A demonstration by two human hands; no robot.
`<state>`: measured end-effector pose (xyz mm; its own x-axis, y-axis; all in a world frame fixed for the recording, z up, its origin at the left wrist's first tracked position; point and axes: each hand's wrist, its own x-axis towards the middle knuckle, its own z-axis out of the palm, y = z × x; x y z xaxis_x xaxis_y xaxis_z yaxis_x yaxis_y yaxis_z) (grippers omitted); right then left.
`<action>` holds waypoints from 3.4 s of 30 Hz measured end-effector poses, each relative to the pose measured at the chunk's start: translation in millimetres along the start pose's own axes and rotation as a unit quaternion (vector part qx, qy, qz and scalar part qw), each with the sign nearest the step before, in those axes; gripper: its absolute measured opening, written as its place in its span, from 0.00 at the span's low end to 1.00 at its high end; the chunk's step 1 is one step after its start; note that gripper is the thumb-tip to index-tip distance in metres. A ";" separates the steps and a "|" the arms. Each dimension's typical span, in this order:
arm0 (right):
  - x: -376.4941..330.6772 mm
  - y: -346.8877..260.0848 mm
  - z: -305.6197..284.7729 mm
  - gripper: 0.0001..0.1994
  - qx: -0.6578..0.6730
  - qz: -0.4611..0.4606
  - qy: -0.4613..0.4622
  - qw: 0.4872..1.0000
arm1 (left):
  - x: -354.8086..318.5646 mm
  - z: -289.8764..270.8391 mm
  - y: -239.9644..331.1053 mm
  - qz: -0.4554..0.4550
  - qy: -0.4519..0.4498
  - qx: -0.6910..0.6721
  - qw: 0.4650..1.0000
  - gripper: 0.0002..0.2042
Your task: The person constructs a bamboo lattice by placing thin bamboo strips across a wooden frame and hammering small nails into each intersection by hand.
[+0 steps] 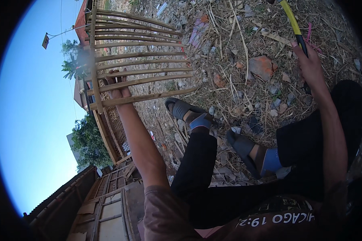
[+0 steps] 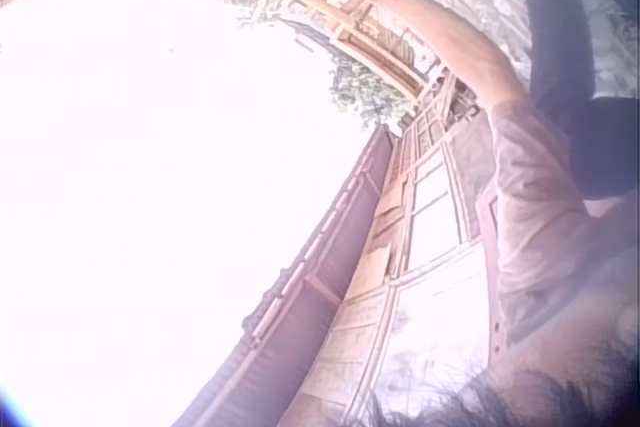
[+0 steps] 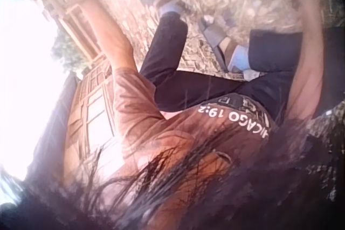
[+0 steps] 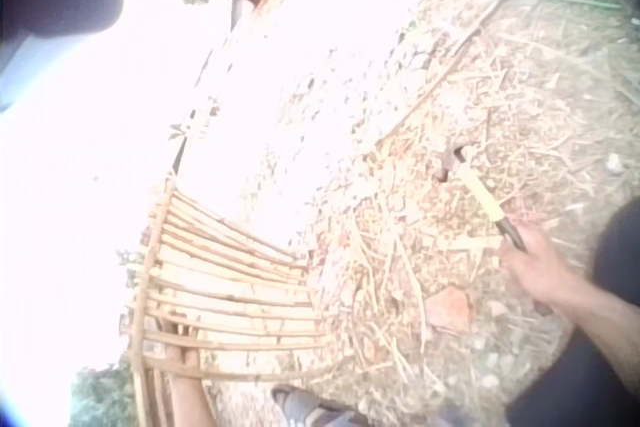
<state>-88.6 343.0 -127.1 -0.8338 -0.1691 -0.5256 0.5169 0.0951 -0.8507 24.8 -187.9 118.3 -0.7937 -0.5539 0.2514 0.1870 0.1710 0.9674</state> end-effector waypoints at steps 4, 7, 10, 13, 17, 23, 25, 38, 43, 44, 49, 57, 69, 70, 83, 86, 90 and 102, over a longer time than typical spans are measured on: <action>1.9 2.5 -1.3 0.18 -0.003 0.005 -0.010 1.000 | -2.0 2.8 -4.8 0.005 0.014 0.000 1.000 0.15; 4.2 3.9 -2.1 0.19 -0.004 0.011 -0.016 1.000 | 0.4 2.1 -2.4 0.002 0.003 -0.001 1.000 0.15; 2.2 1.1 0.1 0.19 -0.012 0.016 -0.011 1.000 | 1.2 0.8 0.5 -0.005 0.003 -0.003 1.000 0.15; -0.3 -1.4 0.3 0.19 0.000 0.012 -0.010 1.000 | -1.1 9.3 -2.9 -0.008 -0.001 -0.010 1.000 0.15; 0.4 -1.4 -1.0 0.18 0.000 0.004 -0.001 1.000 | 3.0 23.7 -2.3 -0.012 -0.010 -0.003 1.000 0.14; 1.7 -1.5 -1.7 0.18 -0.003 -0.002 -0.010 1.000 | 11.1 44.5 1.9 -0.015 -0.031 0.030 0.999 0.18; 3.9 1.3 -2.5 0.18 -0.010 -0.017 -0.009 1.000 | 10.2 58.5 0.2 -0.013 -0.026 0.037 0.999 0.19; 6.6 4.9 -5.1 0.17 -0.027 -0.030 -0.029 0.999 | -12.5 148.5 -20.0 -0.093 -0.100 0.160 0.978 0.20; 8.0 5.6 -5.5 0.18 -0.035 -0.025 -0.034 0.998 | -25.0 172.5 -41.9 -0.059 -0.112 0.248 0.960 0.21; 8.0 6.7 -5.2 0.18 -0.035 -0.025 -0.035 0.998 | -27.2 173.0 -45.3 -0.041 -0.143 0.240 0.959 0.21; 7.8 6.3 -8.3 0.18 -0.030 -0.010 -0.040 0.999 | -70.6 210.8 -79.2 -0.056 -0.217 0.291 0.930 0.13; 1.9 -5.0 -12.7 0.17 0.030 -0.041 -0.012 0.999 | -162.8 255.4 -180.1 0.067 -0.322 0.460 0.825 0.13; 2.5 -1.7 -9.8 0.16 0.034 0.002 -0.019 0.999 | -122.9 259.8 -250.7 0.105 -0.360 0.562 0.738 0.19; 4.8 2.5 -10.0 0.15 0.014 -0.021 -0.023 0.999 | -120.6 257.4 -254.9 0.105 -0.359 0.560 0.740 0.19; 7.4 5.1 -9.7 0.16 0.010 -0.025 -0.011 1.000 | -119.5 270.8 -239.9 0.079 -0.362 0.642 0.671 0.19; 6.3 3.5 -8.6 0.17 0.007 -0.013 -0.018 1.000 | -120.2 266.6 -243.4 0.117 -0.352 0.617 0.695 0.20; 7.2 5.6 -9.5 0.17 0.015 -0.014 -0.016 1.000 | -117.5 271.1 -241.5 0.093 -0.363 0.633 0.677 0.20; 5.1 3.6 -7.6 0.16 0.011 -0.012 -0.020 1.000 | -120.6 270.5 -242.1 0.098 -0.382 0.643 0.657 0.18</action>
<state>-92.4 349.9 -132.8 -0.8376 -0.2107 -0.5040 0.5017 0.0683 -0.8623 -81.2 57.9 -154.9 -0.9780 0.0676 -0.1972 0.0752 0.9967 -0.0310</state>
